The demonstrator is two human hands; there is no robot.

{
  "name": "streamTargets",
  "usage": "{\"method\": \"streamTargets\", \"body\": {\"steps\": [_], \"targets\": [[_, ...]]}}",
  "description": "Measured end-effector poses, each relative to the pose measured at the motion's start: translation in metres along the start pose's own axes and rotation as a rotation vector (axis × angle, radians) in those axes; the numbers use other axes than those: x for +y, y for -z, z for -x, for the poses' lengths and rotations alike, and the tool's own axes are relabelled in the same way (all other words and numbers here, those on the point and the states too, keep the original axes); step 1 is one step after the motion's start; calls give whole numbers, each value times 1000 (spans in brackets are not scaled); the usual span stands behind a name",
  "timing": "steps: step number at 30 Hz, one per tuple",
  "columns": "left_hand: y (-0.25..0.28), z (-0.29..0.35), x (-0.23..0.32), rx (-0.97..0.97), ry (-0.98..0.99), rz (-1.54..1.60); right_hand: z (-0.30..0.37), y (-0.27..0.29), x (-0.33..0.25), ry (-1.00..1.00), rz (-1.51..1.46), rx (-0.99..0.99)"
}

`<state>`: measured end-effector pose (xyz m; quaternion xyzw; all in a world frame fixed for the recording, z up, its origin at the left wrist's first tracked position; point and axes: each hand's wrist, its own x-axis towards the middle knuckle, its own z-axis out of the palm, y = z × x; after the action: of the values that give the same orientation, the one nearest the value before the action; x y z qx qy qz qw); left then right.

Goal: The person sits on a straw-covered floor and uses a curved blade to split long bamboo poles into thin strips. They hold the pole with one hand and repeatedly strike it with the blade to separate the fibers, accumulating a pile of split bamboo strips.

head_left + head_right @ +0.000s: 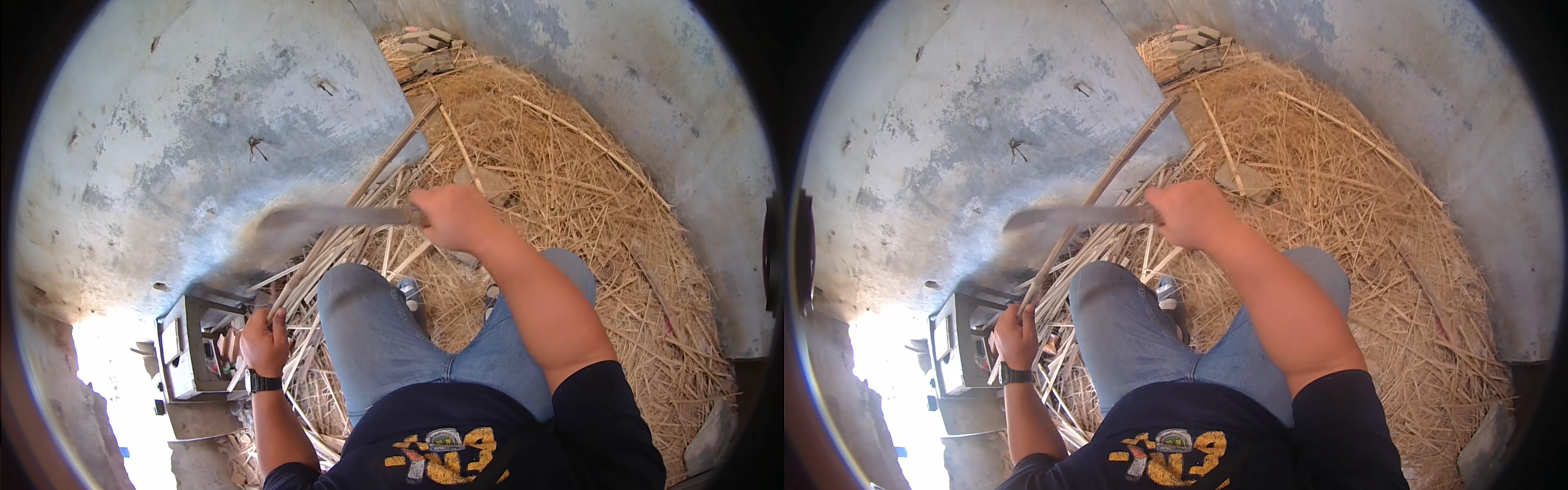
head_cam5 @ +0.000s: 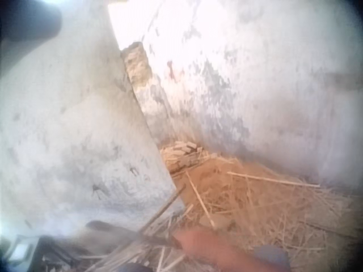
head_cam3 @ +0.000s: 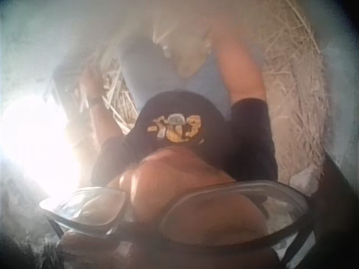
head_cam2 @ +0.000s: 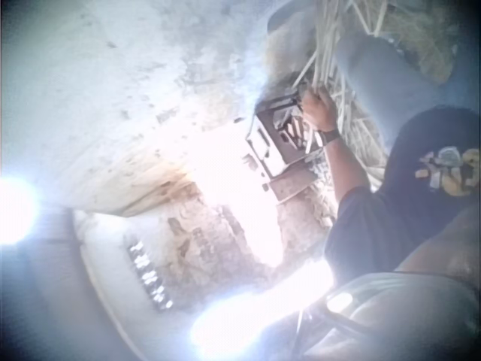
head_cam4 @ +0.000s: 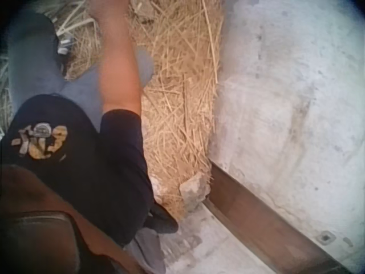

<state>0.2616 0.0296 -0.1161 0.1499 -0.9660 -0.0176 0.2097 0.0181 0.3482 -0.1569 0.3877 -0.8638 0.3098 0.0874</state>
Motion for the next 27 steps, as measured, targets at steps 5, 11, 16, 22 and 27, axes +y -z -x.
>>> {"method": "streamTargets", "body": {"steps": [5,11,16,22,27], "targets": [[0,6,-2,-45,35,24,-3,4,-20,48,62,-145],[4,7,-9,-4,4,-33,-7,33,36,-417,27,67],[-1,7,-7,-13,26,17,-4,27,27,-333,-21,79],[-4,4,-1,-5,1,17,-1,6,2,54,59,21],[3,9,-10,35,-15,-15,-6,31,11,-211,-8,-80]]}}
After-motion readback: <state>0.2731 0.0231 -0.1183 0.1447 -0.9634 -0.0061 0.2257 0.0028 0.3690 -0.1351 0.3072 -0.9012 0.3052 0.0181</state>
